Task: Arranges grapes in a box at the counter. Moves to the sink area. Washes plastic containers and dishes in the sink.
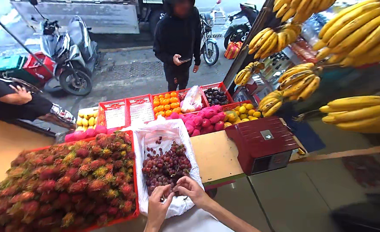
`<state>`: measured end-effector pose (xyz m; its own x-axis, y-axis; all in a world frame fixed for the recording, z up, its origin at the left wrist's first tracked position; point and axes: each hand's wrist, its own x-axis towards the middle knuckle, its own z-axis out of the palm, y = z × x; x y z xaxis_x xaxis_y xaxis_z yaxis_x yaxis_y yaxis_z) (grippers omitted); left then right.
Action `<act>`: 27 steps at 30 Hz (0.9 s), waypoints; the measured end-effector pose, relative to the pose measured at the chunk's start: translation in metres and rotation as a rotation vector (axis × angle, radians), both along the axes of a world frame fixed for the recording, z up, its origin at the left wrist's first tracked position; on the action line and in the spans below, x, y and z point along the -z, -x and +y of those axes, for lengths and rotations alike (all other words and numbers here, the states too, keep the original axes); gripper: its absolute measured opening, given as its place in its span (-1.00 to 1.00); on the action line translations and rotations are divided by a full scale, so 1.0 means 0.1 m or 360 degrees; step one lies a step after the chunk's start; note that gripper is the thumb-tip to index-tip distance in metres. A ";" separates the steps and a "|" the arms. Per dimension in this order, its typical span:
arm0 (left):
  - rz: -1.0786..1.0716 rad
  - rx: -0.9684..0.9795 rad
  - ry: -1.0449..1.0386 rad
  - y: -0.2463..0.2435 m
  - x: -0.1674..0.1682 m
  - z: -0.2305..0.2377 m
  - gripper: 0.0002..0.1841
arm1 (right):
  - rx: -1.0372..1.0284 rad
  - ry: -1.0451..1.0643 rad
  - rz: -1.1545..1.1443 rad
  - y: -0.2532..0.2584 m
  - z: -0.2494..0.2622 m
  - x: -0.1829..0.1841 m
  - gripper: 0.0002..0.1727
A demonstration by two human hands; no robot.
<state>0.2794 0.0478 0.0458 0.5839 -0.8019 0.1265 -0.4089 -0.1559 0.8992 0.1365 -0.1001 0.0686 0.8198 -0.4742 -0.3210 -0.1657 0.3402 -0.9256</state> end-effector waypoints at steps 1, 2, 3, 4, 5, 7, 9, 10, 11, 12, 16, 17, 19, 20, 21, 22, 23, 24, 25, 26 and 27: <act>0.0031 0.0083 0.0055 0.06 -0.10 -0.09 -0.69 | 0.0081 0.0014 -0.0048 0.06 -0.03 -0.07 -0.72; 0.0064 0.0120 0.0099 0.11 -0.20 -0.18 -0.68 | 0.0131 0.0058 -0.0094 0.10 -0.06 -0.16 -0.71; 0.0099 0.0134 0.0134 0.17 -0.31 -0.24 -0.69 | 0.0169 0.0112 -0.0121 0.13 -0.08 -0.25 -0.71; 0.0114 0.0134 0.0173 0.21 -0.40 -0.30 -0.71 | 0.0202 0.0158 -0.0144 0.16 -0.10 -0.33 -0.71; 0.0108 0.0134 0.0220 0.23 -0.47 -0.36 -0.73 | 0.0232 0.0209 -0.0172 0.17 -0.14 -0.41 -0.72; 0.0059 0.0149 0.0301 0.25 -0.57 -0.49 -0.77 | 0.0292 0.0302 -0.0207 0.20 -0.20 -0.53 -0.72; 0.0027 0.0161 0.0351 0.25 -0.59 -0.59 -0.81 | 0.0331 0.0373 -0.0228 0.23 -0.24 -0.59 -0.71; 0.0026 0.0158 0.0363 0.25 -0.59 -0.63 -0.83 | 0.0348 0.0392 -0.0232 0.24 -0.26 -0.59 -0.72; 0.0030 0.0160 0.0369 0.25 -0.59 -0.66 -0.84 | 0.0361 0.0400 -0.0232 0.25 -0.27 -0.59 -0.71; 0.0039 0.0167 0.0368 0.25 -0.59 -0.67 -0.85 | 0.0367 0.0406 -0.0230 0.25 -0.28 -0.58 -0.71; 0.0100 0.0161 0.0346 0.27 -0.54 -0.69 -0.87 | 0.0306 0.0590 -0.0172 0.29 -0.30 -0.53 -0.71; 0.0126 0.0149 0.0328 0.27 -0.52 -0.67 -0.87 | 0.0277 0.0664 -0.0153 0.29 -0.30 -0.51 -0.71; 0.0175 0.0119 0.0283 0.29 -0.49 -0.64 -0.86 | 0.0214 0.0736 -0.0119 0.30 -0.29 -0.48 -0.71; 0.0196 0.0107 0.0266 0.30 -0.48 -0.61 -0.85 | 0.0183 0.0740 -0.0103 0.30 -0.29 -0.48 -0.72; 0.0203 0.0096 0.0255 0.30 -0.48 -0.59 -0.84 | 0.0157 0.0751 -0.0081 0.30 -0.29 -0.47 -0.73; 0.0195 0.0084 0.0235 0.30 -0.49 -0.57 -0.83 | 0.0133 0.0791 -0.0045 0.28 -0.29 -0.46 -0.73; 0.0191 0.0075 0.0205 0.31 -0.50 -0.54 -0.82 | 0.0117 0.0872 0.0009 0.27 -0.28 -0.43 -0.73; 0.0202 0.0072 0.0185 0.32 -0.50 -0.51 -0.81 | 0.0108 0.0987 0.0065 0.25 -0.27 -0.40 -0.71; 0.0239 0.0065 0.0174 0.33 -0.49 -0.49 -0.80 | 0.0105 0.1108 0.0116 0.22 -0.25 -0.36 -0.69; 0.0310 0.0047 0.0162 0.34 -0.47 -0.46 -0.80 | 0.0101 0.1227 0.0156 0.20 -0.22 -0.34 -0.67; 0.0412 0.0013 0.0146 0.35 -0.46 -0.44 -0.80 | 0.0099 0.1351 0.0181 0.17 -0.20 -0.33 -0.67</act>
